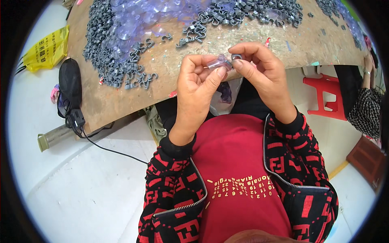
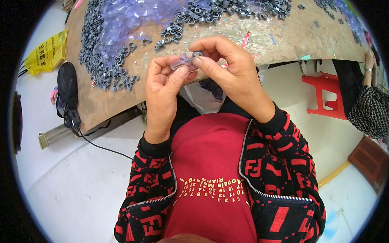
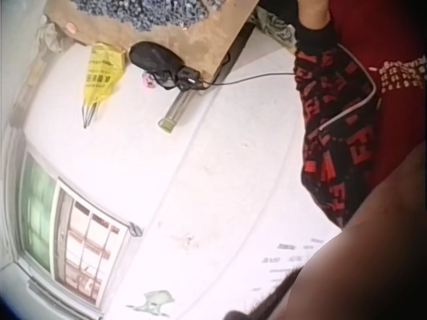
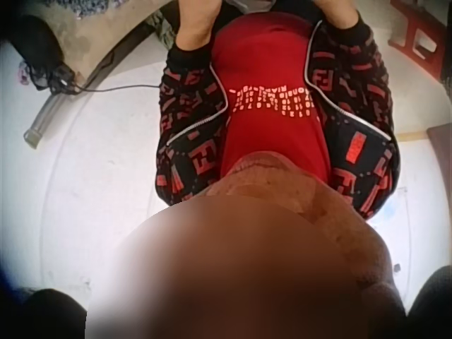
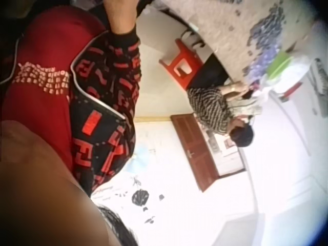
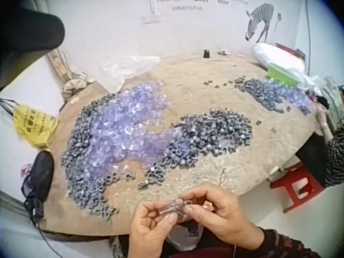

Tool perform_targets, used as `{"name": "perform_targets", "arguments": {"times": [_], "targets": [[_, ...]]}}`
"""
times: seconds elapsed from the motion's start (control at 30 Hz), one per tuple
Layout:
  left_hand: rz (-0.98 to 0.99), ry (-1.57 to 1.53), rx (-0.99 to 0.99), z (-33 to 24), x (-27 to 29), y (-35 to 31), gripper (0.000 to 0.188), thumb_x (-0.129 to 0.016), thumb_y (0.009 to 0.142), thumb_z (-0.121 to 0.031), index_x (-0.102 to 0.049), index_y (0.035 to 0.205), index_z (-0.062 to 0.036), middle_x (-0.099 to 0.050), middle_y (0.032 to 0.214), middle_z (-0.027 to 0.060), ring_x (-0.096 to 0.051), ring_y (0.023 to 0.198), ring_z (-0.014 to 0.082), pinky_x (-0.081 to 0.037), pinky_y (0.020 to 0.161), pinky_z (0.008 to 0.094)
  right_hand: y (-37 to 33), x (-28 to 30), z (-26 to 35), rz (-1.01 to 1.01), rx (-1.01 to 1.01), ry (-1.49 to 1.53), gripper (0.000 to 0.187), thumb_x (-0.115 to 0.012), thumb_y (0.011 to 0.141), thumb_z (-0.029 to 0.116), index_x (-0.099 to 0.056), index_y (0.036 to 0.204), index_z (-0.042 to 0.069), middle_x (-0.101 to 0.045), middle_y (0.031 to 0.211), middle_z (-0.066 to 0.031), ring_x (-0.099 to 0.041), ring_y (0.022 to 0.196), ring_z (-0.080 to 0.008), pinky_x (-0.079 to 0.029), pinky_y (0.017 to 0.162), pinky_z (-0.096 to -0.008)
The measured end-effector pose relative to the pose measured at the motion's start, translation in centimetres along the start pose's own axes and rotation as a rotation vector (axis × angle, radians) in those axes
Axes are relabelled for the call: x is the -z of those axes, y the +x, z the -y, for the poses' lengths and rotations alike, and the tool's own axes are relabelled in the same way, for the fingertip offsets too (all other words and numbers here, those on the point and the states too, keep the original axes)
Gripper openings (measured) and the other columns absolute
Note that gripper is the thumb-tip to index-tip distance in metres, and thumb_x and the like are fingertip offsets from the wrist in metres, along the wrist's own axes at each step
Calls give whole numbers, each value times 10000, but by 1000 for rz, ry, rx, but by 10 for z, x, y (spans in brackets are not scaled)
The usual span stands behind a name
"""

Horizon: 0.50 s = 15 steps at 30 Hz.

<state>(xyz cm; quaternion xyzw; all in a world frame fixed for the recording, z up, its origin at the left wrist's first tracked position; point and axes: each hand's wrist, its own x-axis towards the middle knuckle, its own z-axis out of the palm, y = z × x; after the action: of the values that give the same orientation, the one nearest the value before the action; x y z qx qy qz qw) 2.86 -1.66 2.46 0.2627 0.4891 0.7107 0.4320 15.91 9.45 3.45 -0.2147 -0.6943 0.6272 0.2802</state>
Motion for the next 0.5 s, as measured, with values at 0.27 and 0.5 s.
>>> {"name": "perform_targets", "arguments": {"times": [0.27, 0.5], "targets": [[-30, 290, -164, 3, 7, 0, 294, -656, 903, -50, -541, 1161, 29, -627, 1042, 84, -624, 946, 118, -504, 809, 251, 0, -3, -1, 6, 53, -70, 196, -598, 937, 46, -576, 1124, -9, -602, 927, -7, -570, 841, -63, -461, 737, -207], [-9, 151, -37, -6, 5, 0, 267, -613, 929, -35, -534, 1176, 30, -648, 1096, 117, -636, 951, 132, -521, 805, 251, 1, -4, -2, 21, 98, -148, 195, -602, 933, 49, -573, 1117, -7, -620, 897, -19, -589, 809, -69, -463, 726, -213]]}}
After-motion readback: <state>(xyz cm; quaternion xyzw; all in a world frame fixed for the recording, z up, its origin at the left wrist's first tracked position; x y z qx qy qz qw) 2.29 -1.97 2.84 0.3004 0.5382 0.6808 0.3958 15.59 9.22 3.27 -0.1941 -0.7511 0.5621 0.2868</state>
